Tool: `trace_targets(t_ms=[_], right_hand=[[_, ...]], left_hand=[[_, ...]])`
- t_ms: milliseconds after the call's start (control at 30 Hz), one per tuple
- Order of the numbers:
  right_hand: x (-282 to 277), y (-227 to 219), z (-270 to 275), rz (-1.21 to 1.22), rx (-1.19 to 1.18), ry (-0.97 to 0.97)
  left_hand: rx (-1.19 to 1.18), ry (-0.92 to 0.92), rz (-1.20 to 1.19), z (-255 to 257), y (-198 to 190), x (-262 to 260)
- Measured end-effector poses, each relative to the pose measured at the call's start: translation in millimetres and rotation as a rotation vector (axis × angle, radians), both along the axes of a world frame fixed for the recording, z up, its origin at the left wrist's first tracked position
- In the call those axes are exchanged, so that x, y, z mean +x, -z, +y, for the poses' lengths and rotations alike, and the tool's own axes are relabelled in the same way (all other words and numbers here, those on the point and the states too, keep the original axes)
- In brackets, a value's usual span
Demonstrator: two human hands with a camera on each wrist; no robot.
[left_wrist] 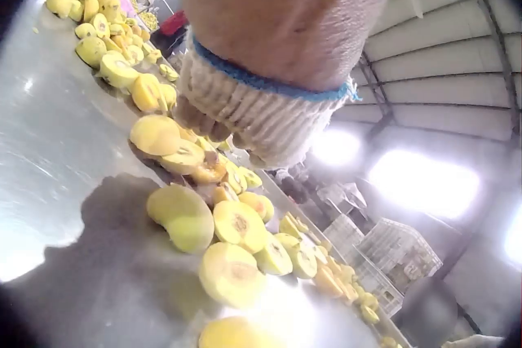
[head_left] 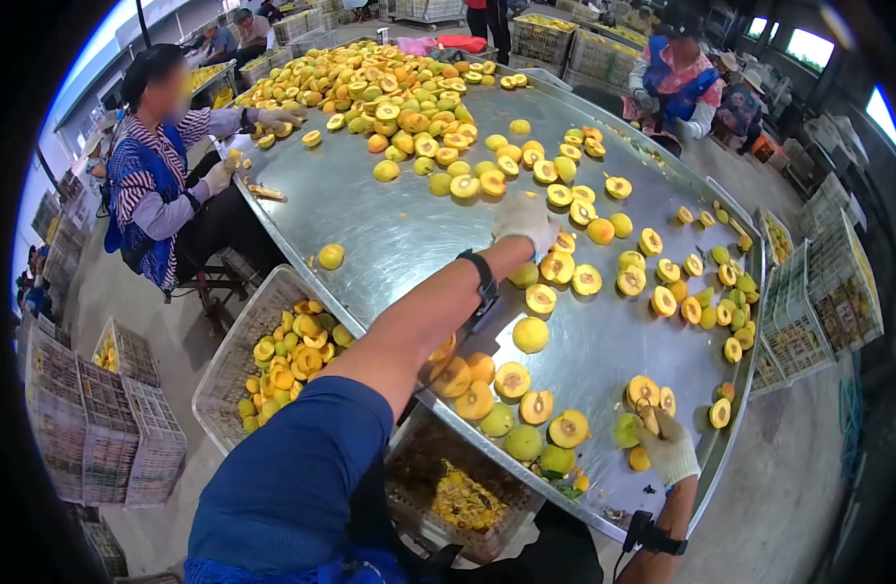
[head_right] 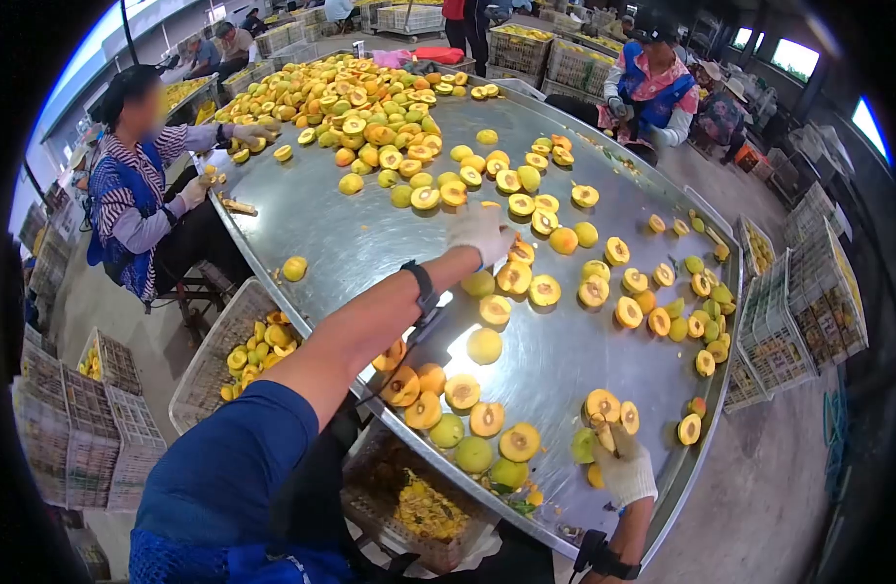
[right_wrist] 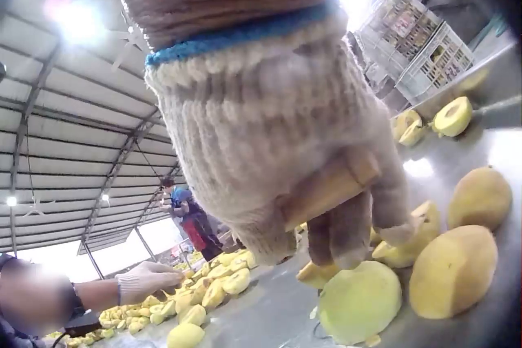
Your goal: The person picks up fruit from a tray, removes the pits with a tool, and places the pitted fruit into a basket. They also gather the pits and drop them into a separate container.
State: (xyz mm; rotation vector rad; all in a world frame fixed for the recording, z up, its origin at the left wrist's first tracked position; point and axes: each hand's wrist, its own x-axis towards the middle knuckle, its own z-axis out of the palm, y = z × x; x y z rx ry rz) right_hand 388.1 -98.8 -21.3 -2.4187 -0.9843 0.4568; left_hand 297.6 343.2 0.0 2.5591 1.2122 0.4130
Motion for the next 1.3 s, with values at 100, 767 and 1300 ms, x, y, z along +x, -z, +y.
trace_targets(t_ms=[100,767,1300], right_hand=[[15.9,-16.7,12.6,0.411,0.095,0.202],[57.4,93.3,233.2,0.103,0.171,-0.124],[-109.1,-39.0,31.7,0.098,0.298,0.079]], left_hand=[[-0.248,-0.067,0.135,19.3,0.6,19.0],[-0.124,0.699,0.392,-52.6,2.8,-14.7],[-0.168,0.607,0.263,-121.4,1.4,-84.9]])
